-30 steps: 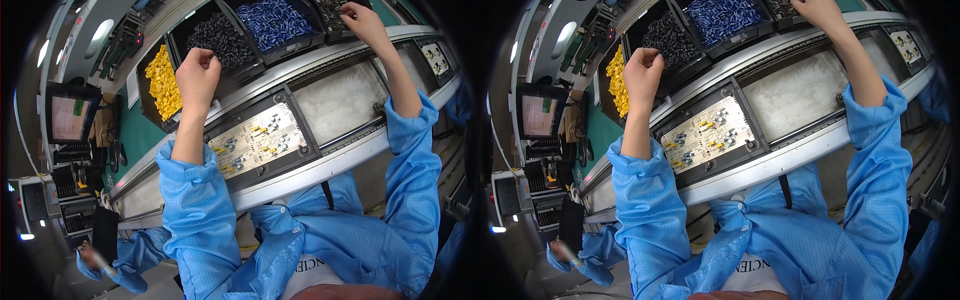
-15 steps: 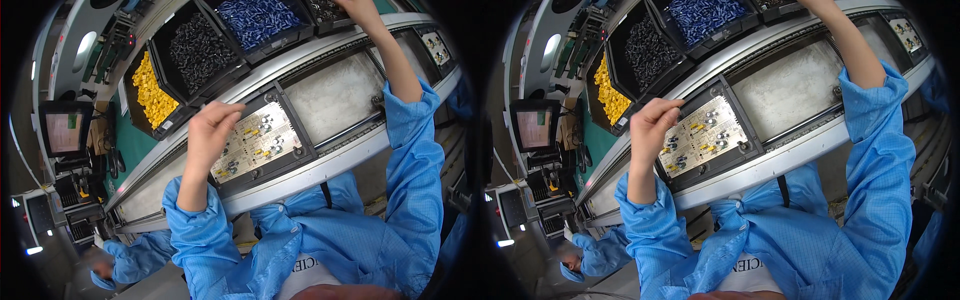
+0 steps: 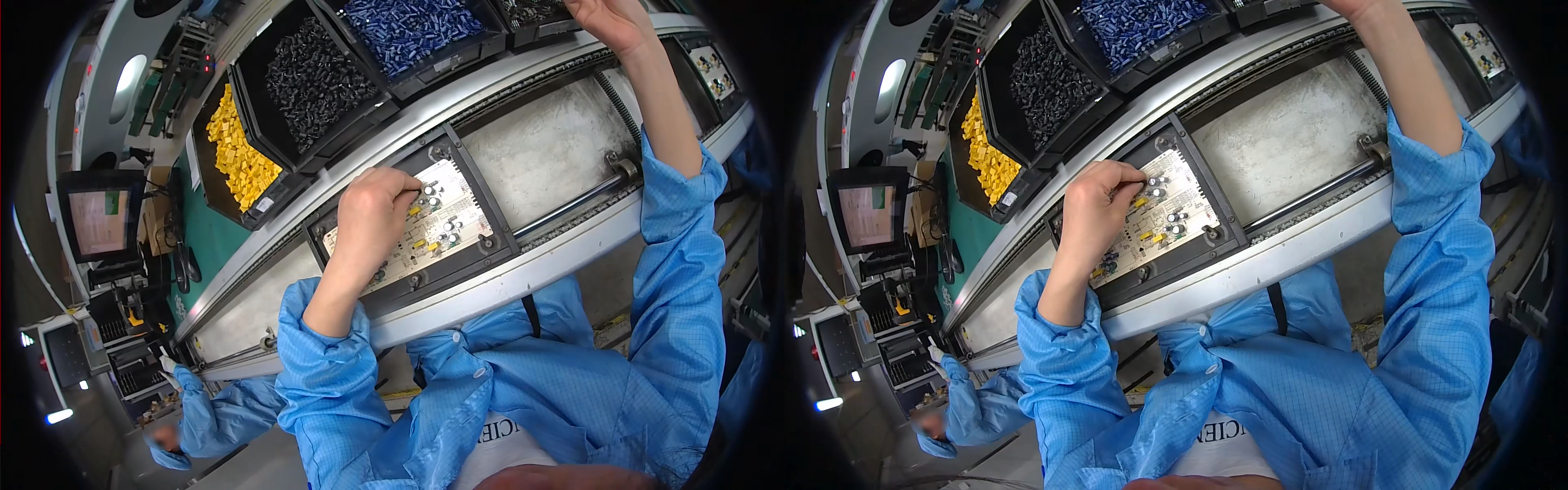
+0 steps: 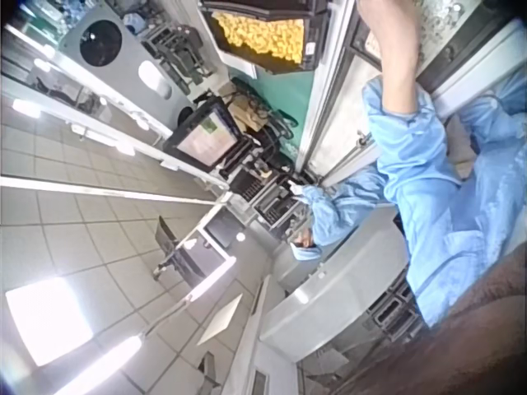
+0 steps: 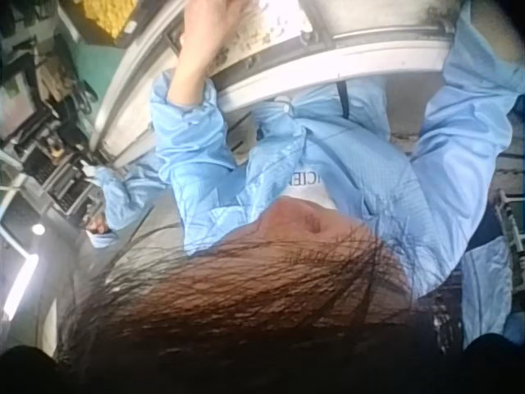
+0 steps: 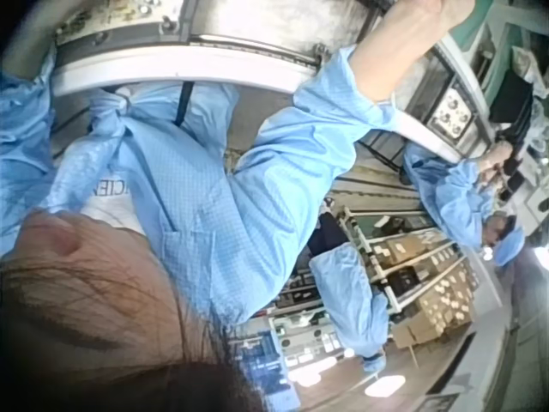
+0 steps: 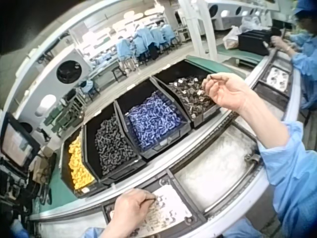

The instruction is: The person assembles circuit boards along an assembly line by picking electronic components from bins by hand, inserting them into the circuit boards, and sliding the board trays along the conveyor track.

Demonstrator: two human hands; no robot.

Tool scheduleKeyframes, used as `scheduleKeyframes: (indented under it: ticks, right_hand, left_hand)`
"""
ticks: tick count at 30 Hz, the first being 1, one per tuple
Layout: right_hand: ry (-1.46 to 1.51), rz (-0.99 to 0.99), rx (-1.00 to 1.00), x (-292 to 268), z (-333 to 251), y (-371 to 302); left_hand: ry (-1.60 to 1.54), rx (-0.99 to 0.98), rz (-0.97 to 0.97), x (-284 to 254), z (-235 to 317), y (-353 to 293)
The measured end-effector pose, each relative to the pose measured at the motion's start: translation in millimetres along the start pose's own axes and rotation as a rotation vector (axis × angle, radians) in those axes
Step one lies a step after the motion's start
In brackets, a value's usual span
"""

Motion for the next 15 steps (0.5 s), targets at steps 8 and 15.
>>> scheduleKeyframes:
  ticks: [8, 15]
  right_hand:
    - [-0.073, -0.062, 0.037, 2, 12, -5]
    - [-0.238, -0.121, -0.123, 13, 18, -10]
  left_hand:
    - [-0.026, -0.049, -0.012, 4, 1, 1]
    - [0.047, -0.017, 0.012, 6, 7, 4]
Point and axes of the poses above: each hand's wrist, its own y-axis towards the middle knuckle, its own x-axis out of the palm, z = x × y, the point moved 6 cm from there along y, towards the middle knuckle, and after that the axes turned 14 degrees about y, right-handed, at the moved point
